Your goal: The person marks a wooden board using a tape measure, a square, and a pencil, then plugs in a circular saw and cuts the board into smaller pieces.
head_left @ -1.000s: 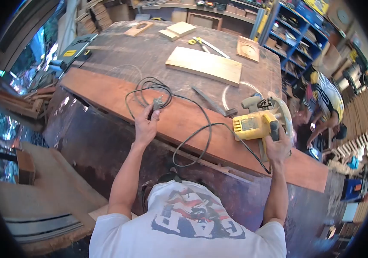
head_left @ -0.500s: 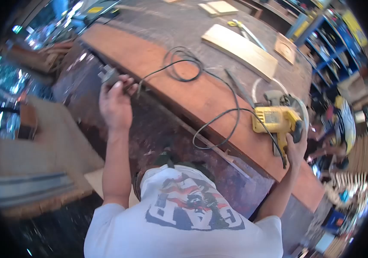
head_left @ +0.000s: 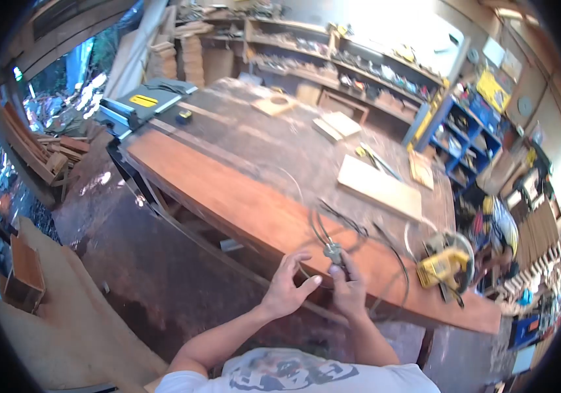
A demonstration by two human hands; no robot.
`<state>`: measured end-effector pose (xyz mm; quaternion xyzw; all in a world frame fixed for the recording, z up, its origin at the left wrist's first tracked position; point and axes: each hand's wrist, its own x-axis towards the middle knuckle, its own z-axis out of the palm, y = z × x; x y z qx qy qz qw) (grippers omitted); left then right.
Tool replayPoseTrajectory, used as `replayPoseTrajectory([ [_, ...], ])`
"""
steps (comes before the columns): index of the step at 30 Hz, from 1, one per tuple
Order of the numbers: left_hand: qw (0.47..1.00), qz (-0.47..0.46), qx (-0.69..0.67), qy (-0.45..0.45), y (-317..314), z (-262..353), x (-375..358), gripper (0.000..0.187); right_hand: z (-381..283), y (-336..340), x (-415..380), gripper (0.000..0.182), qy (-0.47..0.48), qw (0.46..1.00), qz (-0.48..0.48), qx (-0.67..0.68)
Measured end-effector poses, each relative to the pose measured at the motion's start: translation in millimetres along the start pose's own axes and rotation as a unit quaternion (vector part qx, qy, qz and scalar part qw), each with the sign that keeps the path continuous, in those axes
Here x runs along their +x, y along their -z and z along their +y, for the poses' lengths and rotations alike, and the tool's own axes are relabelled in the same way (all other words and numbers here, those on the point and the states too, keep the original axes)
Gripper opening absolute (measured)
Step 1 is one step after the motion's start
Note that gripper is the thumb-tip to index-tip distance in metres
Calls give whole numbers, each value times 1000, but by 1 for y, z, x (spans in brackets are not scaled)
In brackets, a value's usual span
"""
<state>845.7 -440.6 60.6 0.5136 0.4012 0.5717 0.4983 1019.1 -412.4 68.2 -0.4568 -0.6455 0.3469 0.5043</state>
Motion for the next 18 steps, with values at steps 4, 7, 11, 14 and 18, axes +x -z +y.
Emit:
replayPoseTrajectory([
  [4,957,33,249,-144,127,39,28,42,-28,-4,85,34,20,999,24,-43],
  [7,930,121,309,-159,205,20,87,41,-88,17,165,34,98,980,17,-172],
  [11,891,178,408,-87,304,-54,176,49,-142,30,309,30,225,921,104,-299],
  [14,834,165,527,17,366,-94,226,60,-171,19,436,29,428,822,133,-352],
  [18,730,200,647,96,391,-114,264,73,-213,-19,606,30,521,704,185,-447],
])
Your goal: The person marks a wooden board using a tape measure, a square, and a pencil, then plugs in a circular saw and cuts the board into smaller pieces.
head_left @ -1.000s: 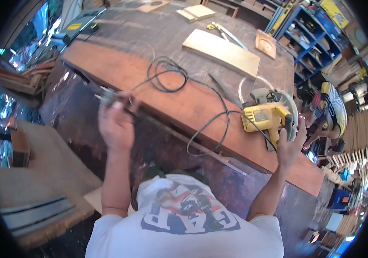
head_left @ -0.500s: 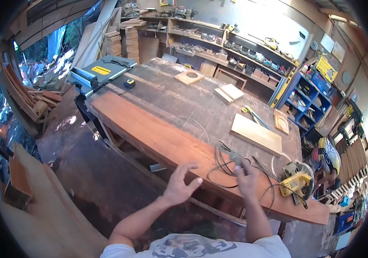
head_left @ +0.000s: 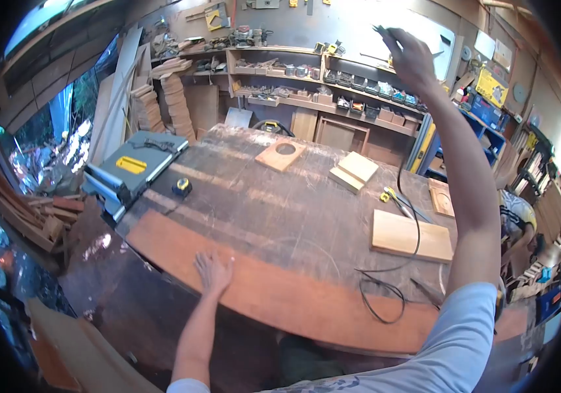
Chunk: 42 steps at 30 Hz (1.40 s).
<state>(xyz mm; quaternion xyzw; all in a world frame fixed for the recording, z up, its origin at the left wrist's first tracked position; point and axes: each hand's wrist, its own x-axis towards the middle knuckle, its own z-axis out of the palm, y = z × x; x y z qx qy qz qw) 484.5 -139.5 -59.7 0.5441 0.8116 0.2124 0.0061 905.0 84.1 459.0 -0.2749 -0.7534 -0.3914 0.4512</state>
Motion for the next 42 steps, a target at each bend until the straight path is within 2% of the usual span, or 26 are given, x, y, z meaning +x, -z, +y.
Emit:
replayPoseTrajectory([
  [2,998,47,31,10,-18,0,2,73,30,-79,65,32,-28,999,-7,-26],
  [4,1000,4,8,19,14,17,1,73,46,-149,122,25,-109,993,-29,16],
  [6,999,12,48,23,-1,8,3,75,53,-187,165,23,-147,988,-13,44],
  [10,999,-16,40,20,4,9,9,80,87,-252,217,24,-193,978,38,65],
  [12,999,-32,17,33,6,10,12,82,97,-268,227,26,-181,980,32,69],
  [16,998,-20,52,24,-1,8,11,82,106,-267,239,29,-161,984,8,82],
  [20,997,-23,78,19,3,12,11,82,138,-316,235,29,-53,986,157,-19],
  [23,998,-32,54,16,7,9,13,83,113,-269,239,29,-106,992,36,53],
  [31,996,-75,35,38,13,14,11,81,102,-289,261,33,-107,994,-13,29],
  [37,996,-41,66,41,6,12,10,80,82,-271,268,38,-110,994,18,-20],
  [39,995,-35,91,31,-4,5,8,79,51,-245,234,39,-127,991,34,-23],
  [42,987,-31,150,45,-32,-18,7,78,-48,-162,124,40,-138,988,63,2],
])
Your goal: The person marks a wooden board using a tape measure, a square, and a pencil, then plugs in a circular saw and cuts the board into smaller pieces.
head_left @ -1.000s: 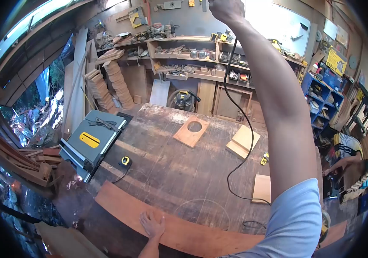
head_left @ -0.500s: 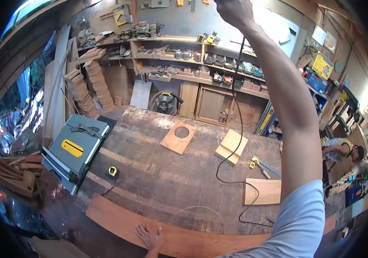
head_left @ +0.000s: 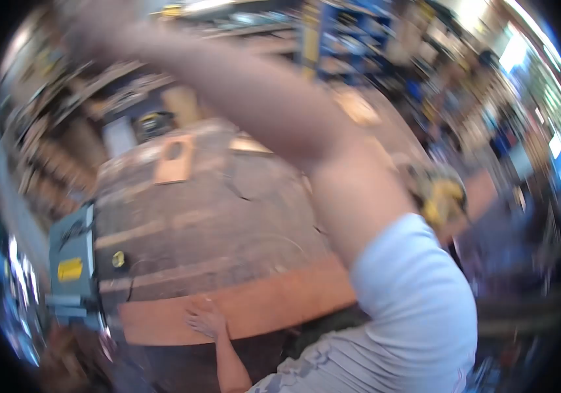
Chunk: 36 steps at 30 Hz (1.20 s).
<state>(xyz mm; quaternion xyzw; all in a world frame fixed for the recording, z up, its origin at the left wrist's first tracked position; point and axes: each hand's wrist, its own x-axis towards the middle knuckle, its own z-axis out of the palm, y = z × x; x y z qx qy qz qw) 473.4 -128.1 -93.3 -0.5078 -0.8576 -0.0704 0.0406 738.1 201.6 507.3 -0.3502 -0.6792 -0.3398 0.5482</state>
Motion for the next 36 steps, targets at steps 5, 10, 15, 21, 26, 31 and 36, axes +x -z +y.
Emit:
replayPoseTrajectory([
  [5,997,42,39,-58,10,1,3,79,-89,222,-290,60,-55,955,-169,239],
  [10,983,120,-120,-75,-4,-24,12,68,-145,487,-542,52,-452,787,-288,306],
  [15,955,172,-217,-111,31,9,-128,56,-145,707,-596,32,-639,723,-235,114],
  [21,839,5,-452,-303,113,190,-413,38,15,851,-611,30,-652,755,10,75],
  [26,726,-28,-470,-501,144,374,-523,23,163,883,-609,36,-550,827,-18,113],
  [31,697,-75,-460,-546,148,534,-539,17,238,901,-585,46,-480,857,-166,84],
  [36,786,-95,-232,-565,103,602,-463,32,313,855,-622,63,-434,836,-323,87],
])
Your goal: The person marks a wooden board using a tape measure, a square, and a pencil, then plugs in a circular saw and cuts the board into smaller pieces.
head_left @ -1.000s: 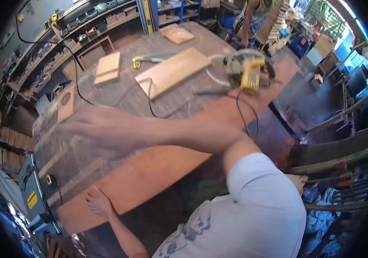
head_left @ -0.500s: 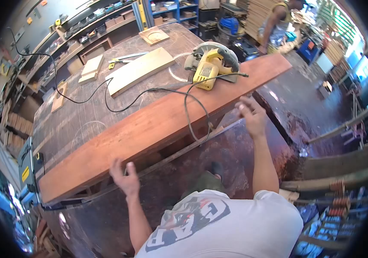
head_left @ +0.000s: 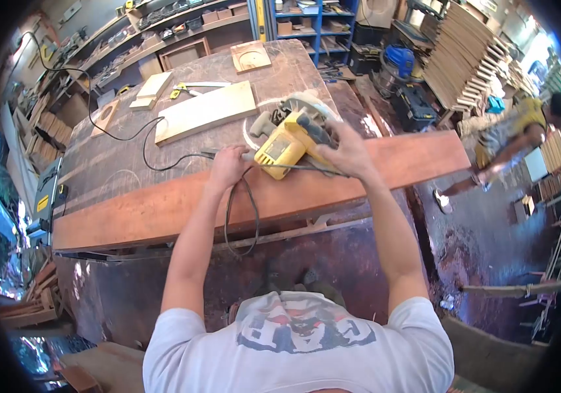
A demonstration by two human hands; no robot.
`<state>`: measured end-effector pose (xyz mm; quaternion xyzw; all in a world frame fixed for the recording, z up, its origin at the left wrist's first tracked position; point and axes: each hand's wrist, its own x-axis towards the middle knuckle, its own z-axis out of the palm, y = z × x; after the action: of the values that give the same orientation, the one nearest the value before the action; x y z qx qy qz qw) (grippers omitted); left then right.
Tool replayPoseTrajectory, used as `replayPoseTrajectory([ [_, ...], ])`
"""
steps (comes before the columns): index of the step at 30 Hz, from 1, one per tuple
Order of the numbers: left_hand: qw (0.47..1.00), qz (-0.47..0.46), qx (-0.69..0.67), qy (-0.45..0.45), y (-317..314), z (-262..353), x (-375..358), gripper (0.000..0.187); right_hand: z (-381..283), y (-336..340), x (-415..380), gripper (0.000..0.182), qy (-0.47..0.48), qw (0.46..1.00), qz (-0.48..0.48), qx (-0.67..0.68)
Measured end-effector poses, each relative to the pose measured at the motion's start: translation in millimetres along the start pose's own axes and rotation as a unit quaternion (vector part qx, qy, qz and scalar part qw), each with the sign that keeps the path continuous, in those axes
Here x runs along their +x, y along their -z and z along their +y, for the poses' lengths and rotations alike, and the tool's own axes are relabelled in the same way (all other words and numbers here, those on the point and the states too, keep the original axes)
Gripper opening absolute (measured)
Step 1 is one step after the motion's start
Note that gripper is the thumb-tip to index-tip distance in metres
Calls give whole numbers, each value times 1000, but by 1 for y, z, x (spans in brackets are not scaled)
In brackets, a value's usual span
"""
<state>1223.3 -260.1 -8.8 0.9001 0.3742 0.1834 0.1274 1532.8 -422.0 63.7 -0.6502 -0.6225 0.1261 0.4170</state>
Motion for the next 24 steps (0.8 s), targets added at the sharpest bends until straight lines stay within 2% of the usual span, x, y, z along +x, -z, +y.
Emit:
replayPoseTrajectory([
  [2,995,-94,26,38,-8,-25,22,40,-16,2,12,65,-33,996,-80,-21],
  [4,980,-180,12,86,-24,-53,44,51,0,-11,23,63,-75,989,-121,-47],
  [5,971,-226,-1,71,-33,-67,53,54,6,-11,29,63,-87,986,-141,-11],
  [8,959,-278,-48,-12,-41,-84,70,51,9,-16,50,61,-97,979,-166,74],
  [9,951,-300,-64,-34,-27,-76,72,50,19,-31,54,60,-80,981,-155,87],
  [10,950,-293,-110,-10,-20,-78,70,47,26,-40,58,58,-70,984,-136,96],
  [12,932,-303,-198,15,-14,-104,74,41,5,-25,75,53,-123,964,-228,53],
  [13,940,-320,-114,41,30,-81,83,40,-6,-17,80,51,-138,960,-232,71],
  [14,934,-303,-186,18,44,-101,88,39,-12,-14,82,49,-153,954,-241,91],
  [16,934,-285,-206,64,71,-129,103,32,-2,-22,88,45,-138,948,-272,90],
  [17,942,-288,-154,75,83,-142,116,31,3,-25,86,45,-127,957,-246,86],
  [19,966,-209,-122,90,85,-166,138,33,4,-28,83,48,-124,963,-232,61],
  [22,990,-71,-55,110,47,-216,177,39,-6,-22,83,51,-127,961,-224,102],
  [24,993,3,85,85,20,-236,191,42,-3,-26,82,53,-121,965,-215,93],
])
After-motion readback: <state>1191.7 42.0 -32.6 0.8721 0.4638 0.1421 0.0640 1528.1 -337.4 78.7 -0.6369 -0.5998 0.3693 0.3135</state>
